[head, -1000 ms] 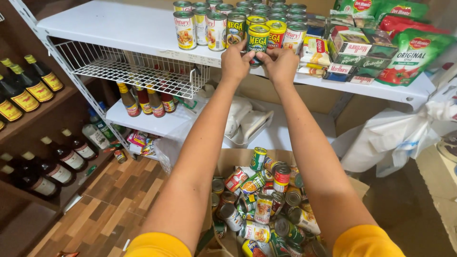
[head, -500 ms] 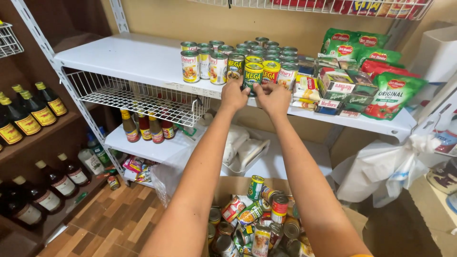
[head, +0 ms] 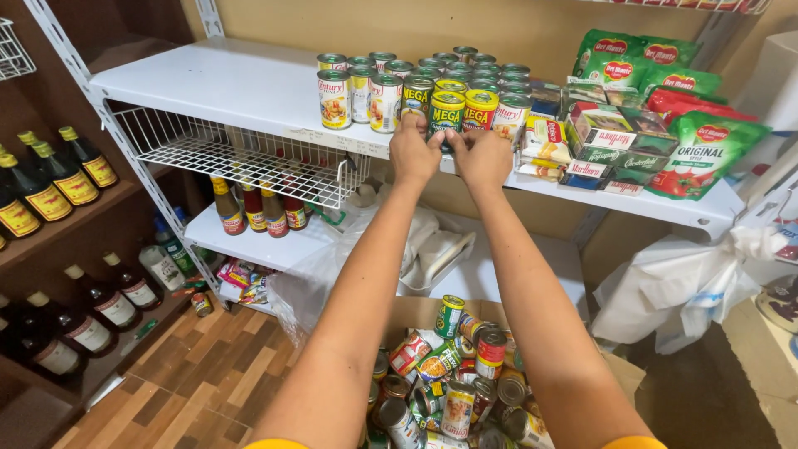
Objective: Stocking canned sardines and other goods from a cardboard box onto a retail metal shelf.
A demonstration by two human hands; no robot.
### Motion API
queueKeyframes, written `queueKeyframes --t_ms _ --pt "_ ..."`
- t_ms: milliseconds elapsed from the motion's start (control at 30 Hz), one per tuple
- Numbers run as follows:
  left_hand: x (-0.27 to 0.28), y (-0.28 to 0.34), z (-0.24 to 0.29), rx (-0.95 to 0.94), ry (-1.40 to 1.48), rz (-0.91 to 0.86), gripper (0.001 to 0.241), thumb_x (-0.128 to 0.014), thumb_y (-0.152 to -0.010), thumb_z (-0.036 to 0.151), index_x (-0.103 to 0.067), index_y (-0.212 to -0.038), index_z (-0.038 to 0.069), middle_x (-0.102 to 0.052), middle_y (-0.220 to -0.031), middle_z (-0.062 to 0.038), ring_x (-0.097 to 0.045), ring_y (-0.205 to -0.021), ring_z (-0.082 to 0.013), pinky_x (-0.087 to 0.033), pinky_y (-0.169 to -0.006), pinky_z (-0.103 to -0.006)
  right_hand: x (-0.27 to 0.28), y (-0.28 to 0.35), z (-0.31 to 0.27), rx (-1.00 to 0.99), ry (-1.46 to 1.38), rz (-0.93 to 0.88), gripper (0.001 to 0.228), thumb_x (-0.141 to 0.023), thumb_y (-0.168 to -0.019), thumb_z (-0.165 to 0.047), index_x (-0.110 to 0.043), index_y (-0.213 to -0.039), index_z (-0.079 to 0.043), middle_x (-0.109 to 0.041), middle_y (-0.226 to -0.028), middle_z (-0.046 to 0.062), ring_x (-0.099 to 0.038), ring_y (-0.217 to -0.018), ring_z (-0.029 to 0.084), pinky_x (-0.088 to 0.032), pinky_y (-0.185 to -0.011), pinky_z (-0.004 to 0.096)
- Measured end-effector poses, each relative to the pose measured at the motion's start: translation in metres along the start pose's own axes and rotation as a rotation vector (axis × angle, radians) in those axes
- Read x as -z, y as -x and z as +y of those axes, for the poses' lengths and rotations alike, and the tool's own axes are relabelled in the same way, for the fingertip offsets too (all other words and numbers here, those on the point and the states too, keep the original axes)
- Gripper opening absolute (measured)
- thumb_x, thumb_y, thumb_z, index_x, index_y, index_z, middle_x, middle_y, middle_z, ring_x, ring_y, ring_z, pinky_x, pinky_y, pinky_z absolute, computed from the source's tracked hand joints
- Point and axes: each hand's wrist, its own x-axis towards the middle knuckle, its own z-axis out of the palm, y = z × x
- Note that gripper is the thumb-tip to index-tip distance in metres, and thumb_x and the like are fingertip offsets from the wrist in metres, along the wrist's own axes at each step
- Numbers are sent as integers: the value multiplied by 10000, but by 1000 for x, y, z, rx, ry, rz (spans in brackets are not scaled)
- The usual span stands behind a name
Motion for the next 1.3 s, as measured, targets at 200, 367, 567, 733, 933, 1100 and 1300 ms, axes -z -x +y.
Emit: queueKeyframes --t_ms 200,367,567,733,933,1100,1300 --pt "4 -5 -2 -32 -48 -60 509 -864 -761 211 -666 -1202 52 -697 -1011 -120 -688 -927 -290 -546 -834 -420 -6 -5 -1 -64 94 -13 373 -793 -832 -561 -834 -813 -191 -702 -648 109 -694 -644 338 -538 -610 471" --pt "4 -9 -8 -31 -95 -160 563 -857 -789 227 -634 -1267 30 -668 -1065 -165 -654 -1011 -332 -533 -897 -425 -14 0 2 7 161 -8 290 -768 -864 -524 -840 -877 -243 -726 -716 112 -704 -682 343 -539 -615 478" --pt "-2 7 3 -76 -4 31 724 -791 -787 106 -416 -1383 -60 -585 -1261 -293 -573 -1159 -464 -465 -971 -485 -12 -2 -12 102 301 -111 266 -734 -876 -546 -824 -1015 -337 -741 -819 102 -712 -757 338 -543 -632 490" --pt "0 17 17 -53 -65 117 618 -735 -867 66 -417 -1387 -34 -607 -1292 -282 -583 -1197 -452 -452 -1014 -505 -19 0 0 131 344 -160 270 -703 -896 -538 -809 -1076 -368 -741 -888 57 -703 -859 317 -533 -686 489" --pt "17 6 41 -7 -157 23 709 -776 -774 102 -387 -1341 -68 -641 -1195 -267 -629 -1133 -433 -464 -940 -524 -31 21 13 241 286 -18 279 -665 -962 -412 -771 -1210 -344 -659 -994 12 -577 -957 298 -425 -803 488" --pt "10 -15 26 187 -129 -24 579 -808 -765 167 -435 -1153 -46 -762 -931 -208 -720 -940 -424 -544 -837 -512 -18 31 5 370 349 -16 449 -620 -999 -349 -626 -1445 -393 -581 -1019 34 -507 -995 285 -394 -836 493" --pt "19 -25 25 222 -237 -46 539 -811 -793 182 -481 -1175 -6 -736 -943 -238 -714 -950 -418 -561 -826 -499 -22 31 -15 249 417 -91 417 -618 -958 -359 -637 -1369 -420 -559 -1088 34 -484 -1075 295 -389 -892 531"
